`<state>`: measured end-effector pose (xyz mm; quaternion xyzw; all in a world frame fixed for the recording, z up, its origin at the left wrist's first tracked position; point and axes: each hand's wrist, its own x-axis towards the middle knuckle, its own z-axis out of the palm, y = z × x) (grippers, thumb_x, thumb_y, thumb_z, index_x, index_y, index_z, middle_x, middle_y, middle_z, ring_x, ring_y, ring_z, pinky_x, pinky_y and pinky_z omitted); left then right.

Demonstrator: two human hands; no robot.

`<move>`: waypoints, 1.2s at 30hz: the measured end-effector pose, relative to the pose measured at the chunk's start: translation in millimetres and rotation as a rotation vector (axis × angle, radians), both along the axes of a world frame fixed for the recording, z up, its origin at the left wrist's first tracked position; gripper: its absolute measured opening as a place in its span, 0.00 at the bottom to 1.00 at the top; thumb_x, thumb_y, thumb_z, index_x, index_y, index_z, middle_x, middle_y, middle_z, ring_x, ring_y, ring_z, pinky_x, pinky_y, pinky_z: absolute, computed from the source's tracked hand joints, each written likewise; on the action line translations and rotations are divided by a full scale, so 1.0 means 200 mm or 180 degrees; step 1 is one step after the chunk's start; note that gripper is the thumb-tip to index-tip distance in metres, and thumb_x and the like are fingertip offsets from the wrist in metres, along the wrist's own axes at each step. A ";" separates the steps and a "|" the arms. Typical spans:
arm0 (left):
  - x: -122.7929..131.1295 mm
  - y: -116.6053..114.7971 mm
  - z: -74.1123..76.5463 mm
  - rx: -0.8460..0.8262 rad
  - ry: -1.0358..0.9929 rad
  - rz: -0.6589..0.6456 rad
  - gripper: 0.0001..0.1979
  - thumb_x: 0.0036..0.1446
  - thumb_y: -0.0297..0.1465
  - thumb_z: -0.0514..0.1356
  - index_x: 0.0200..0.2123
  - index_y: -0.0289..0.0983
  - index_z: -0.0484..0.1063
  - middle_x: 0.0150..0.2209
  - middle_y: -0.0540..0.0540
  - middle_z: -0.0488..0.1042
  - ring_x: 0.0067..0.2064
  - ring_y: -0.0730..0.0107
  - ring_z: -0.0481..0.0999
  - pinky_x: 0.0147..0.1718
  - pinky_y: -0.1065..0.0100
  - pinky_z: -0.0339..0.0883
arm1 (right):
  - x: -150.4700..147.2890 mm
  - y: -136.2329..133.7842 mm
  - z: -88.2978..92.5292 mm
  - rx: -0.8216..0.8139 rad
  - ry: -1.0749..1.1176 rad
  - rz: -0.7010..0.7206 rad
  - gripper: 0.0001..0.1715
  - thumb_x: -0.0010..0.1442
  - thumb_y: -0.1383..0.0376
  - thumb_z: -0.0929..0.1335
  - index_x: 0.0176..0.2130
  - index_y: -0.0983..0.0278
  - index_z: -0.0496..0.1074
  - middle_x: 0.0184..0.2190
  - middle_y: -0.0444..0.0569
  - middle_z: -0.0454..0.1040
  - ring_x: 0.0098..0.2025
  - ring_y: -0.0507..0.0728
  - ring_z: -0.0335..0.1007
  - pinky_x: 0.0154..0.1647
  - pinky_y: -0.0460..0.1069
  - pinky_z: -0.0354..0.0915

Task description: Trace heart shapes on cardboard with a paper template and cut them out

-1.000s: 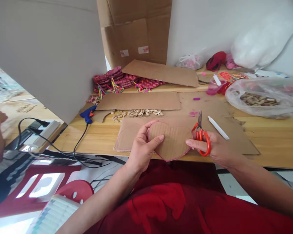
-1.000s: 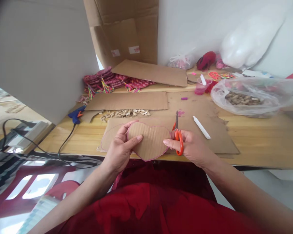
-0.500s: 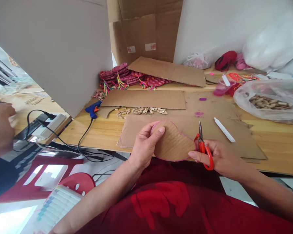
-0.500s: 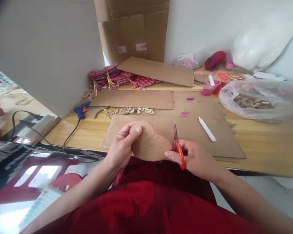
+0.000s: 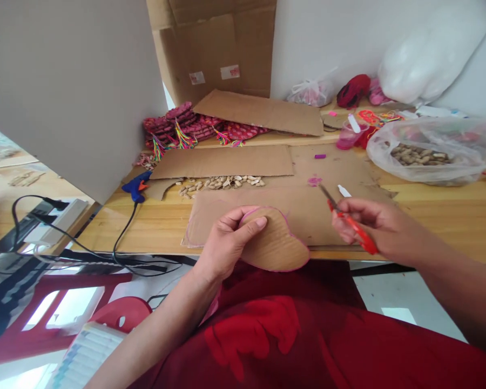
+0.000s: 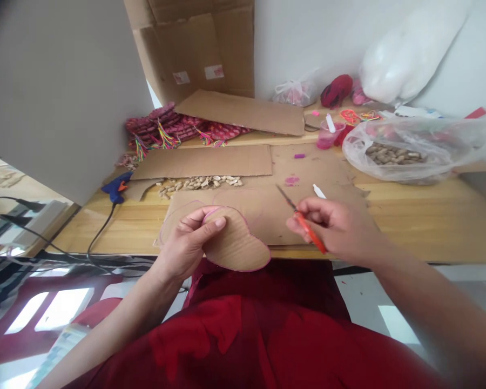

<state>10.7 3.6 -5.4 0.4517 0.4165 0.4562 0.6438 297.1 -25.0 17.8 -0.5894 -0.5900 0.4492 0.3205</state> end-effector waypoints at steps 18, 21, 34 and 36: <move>-0.21 0.13 0.12 0.0898 0.0014 0.0699 0.16 0.42 0.36 0.81 0.32 0.44 0.81 0.36 0.52 0.80 0.42 0.68 0.78 0.48 0.65 0.73 | 0.75 -0.05 -0.08 -0.0092 -0.3968 -0.2589 0.25 0.67 0.63 0.68 0.58 0.73 0.78 0.53 0.74 0.79 0.54 0.68 0.76 0.41 0.59 0.62; -0.19 0.13 0.12 0.1019 0.0028 0.0773 0.15 0.44 0.35 0.81 0.33 0.45 0.80 0.37 0.52 0.80 0.41 0.68 0.78 0.44 0.65 0.73 | 0.51 -0.11 -0.12 0.1288 -0.2807 -0.2031 0.21 0.66 0.63 0.68 0.54 0.66 0.80 0.45 0.60 0.84 0.46 0.61 0.79 0.46 0.54 0.67; -0.14 0.10 0.08 0.1306 0.0204 0.0978 0.15 0.49 0.34 0.78 0.34 0.41 0.76 0.35 0.51 0.78 0.35 0.73 0.77 0.34 0.71 0.73 | -0.10 -0.20 -0.10 0.0309 0.0006 0.0471 0.19 0.69 0.48 0.69 0.40 0.56 0.83 0.33 0.50 0.84 0.35 0.58 0.79 0.40 0.51 0.74; -0.11 0.05 0.05 0.1513 0.0498 0.0684 0.09 0.55 0.32 0.74 0.35 0.40 0.78 0.39 0.47 0.81 0.42 0.68 0.80 0.44 0.66 0.76 | -0.09 -0.18 -0.12 0.0198 0.0413 0.0148 0.22 0.68 0.44 0.69 0.41 0.58 0.82 0.31 0.50 0.82 0.33 0.57 0.78 0.35 0.50 0.73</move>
